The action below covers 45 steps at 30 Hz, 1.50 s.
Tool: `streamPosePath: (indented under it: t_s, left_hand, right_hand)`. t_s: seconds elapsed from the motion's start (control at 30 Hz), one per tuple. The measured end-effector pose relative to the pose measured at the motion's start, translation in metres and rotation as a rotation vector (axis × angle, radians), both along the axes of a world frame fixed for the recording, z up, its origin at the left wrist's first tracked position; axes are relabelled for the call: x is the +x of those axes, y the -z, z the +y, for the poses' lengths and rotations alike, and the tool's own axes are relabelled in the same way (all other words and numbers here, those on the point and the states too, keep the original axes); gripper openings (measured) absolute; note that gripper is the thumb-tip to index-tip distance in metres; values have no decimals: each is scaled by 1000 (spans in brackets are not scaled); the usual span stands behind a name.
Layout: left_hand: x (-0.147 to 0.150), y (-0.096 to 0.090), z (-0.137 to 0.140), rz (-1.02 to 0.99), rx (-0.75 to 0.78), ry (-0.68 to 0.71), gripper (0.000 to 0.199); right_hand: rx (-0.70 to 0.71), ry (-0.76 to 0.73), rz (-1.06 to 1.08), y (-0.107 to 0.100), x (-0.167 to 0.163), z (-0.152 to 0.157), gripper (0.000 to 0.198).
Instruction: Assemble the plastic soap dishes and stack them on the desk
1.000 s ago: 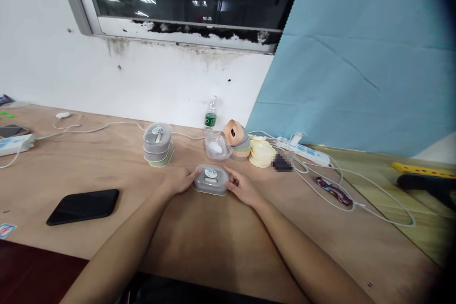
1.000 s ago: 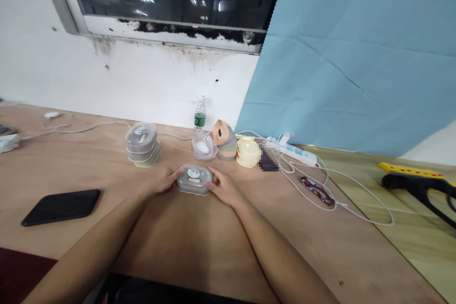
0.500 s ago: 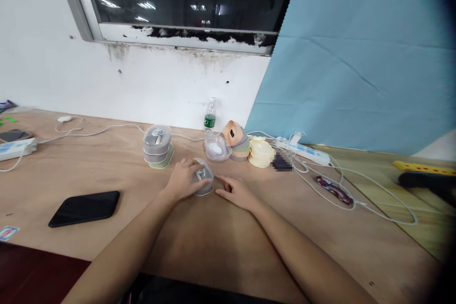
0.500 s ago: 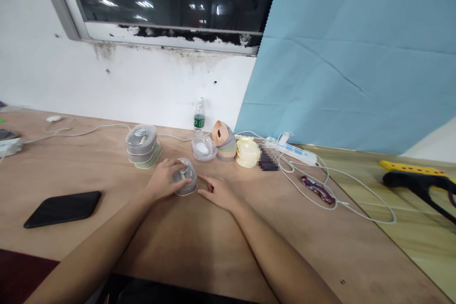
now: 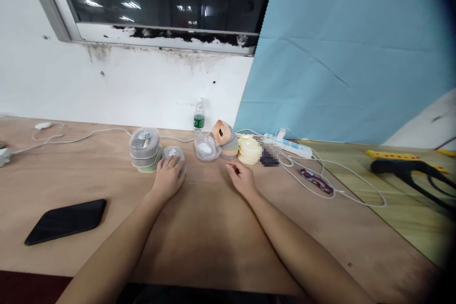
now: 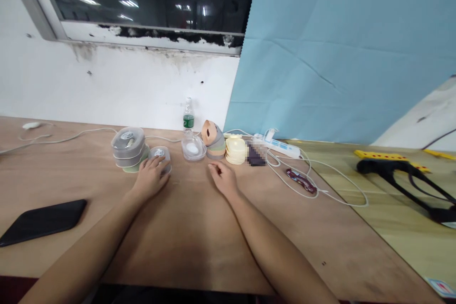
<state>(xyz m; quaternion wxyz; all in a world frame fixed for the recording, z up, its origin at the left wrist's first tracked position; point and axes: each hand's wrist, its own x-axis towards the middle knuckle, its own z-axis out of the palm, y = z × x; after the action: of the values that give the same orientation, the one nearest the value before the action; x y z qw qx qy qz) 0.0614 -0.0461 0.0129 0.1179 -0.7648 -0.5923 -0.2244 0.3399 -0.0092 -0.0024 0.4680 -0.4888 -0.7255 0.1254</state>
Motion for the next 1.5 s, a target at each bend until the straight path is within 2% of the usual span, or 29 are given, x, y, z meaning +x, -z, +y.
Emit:
streamPosePath:
  t_s: [0.13, 0.2, 0.3, 0.43, 0.53, 0.6, 0.7, 0.87, 1.03, 1.27, 1.4, 1.5]
  left_hand:
    - [2, 1, 0, -2, -5, 0, 41]
    - [1, 3, 2, 8, 5, -21, 39]
    - [-3, 5, 8, 38, -3, -24, 36]
    - [-9, 7, 16, 50, -30, 3, 43]
    - [-11, 9, 17, 40, -35, -2, 48]
    - [-12, 9, 17, 23, -41, -8, 50]
    - [-12, 9, 18, -3, -53, -10, 48]
    - [-11, 6, 17, -29, -47, 10, 38]
    - [-12, 4, 15, -52, -53, 25, 38]
    - [-14, 2, 14, -38, -45, 34, 39]
    - [-14, 2, 14, -42, -45, 36, 39]
    - [-13, 2, 13, -41, -53, 30, 40]
  right_hand:
    - [198, 124, 60, -12, 19, 12, 28]
    - [278, 217, 40, -27, 35, 28, 28]
    - [283, 358, -61, -58, 63, 65, 31]
    - [92, 331, -484, -90, 89, 118, 30]
    - [-145, 340, -730, -92, 93, 143, 38]
    - [-274, 341, -811, -87, 91, 152, 43]
    - [-363, 326, -842, -78, 86, 155, 43]
    - [-370, 342, -845, -73, 80, 150, 43]
    - [-399, 379, -838, -74, 75, 146, 32]
    - [-357, 363, -815, -74, 76, 141, 23]
    - [-341, 366, -789, -82, 81, 137, 20]
    - [-247, 381, -679, -90, 88, 126, 20]
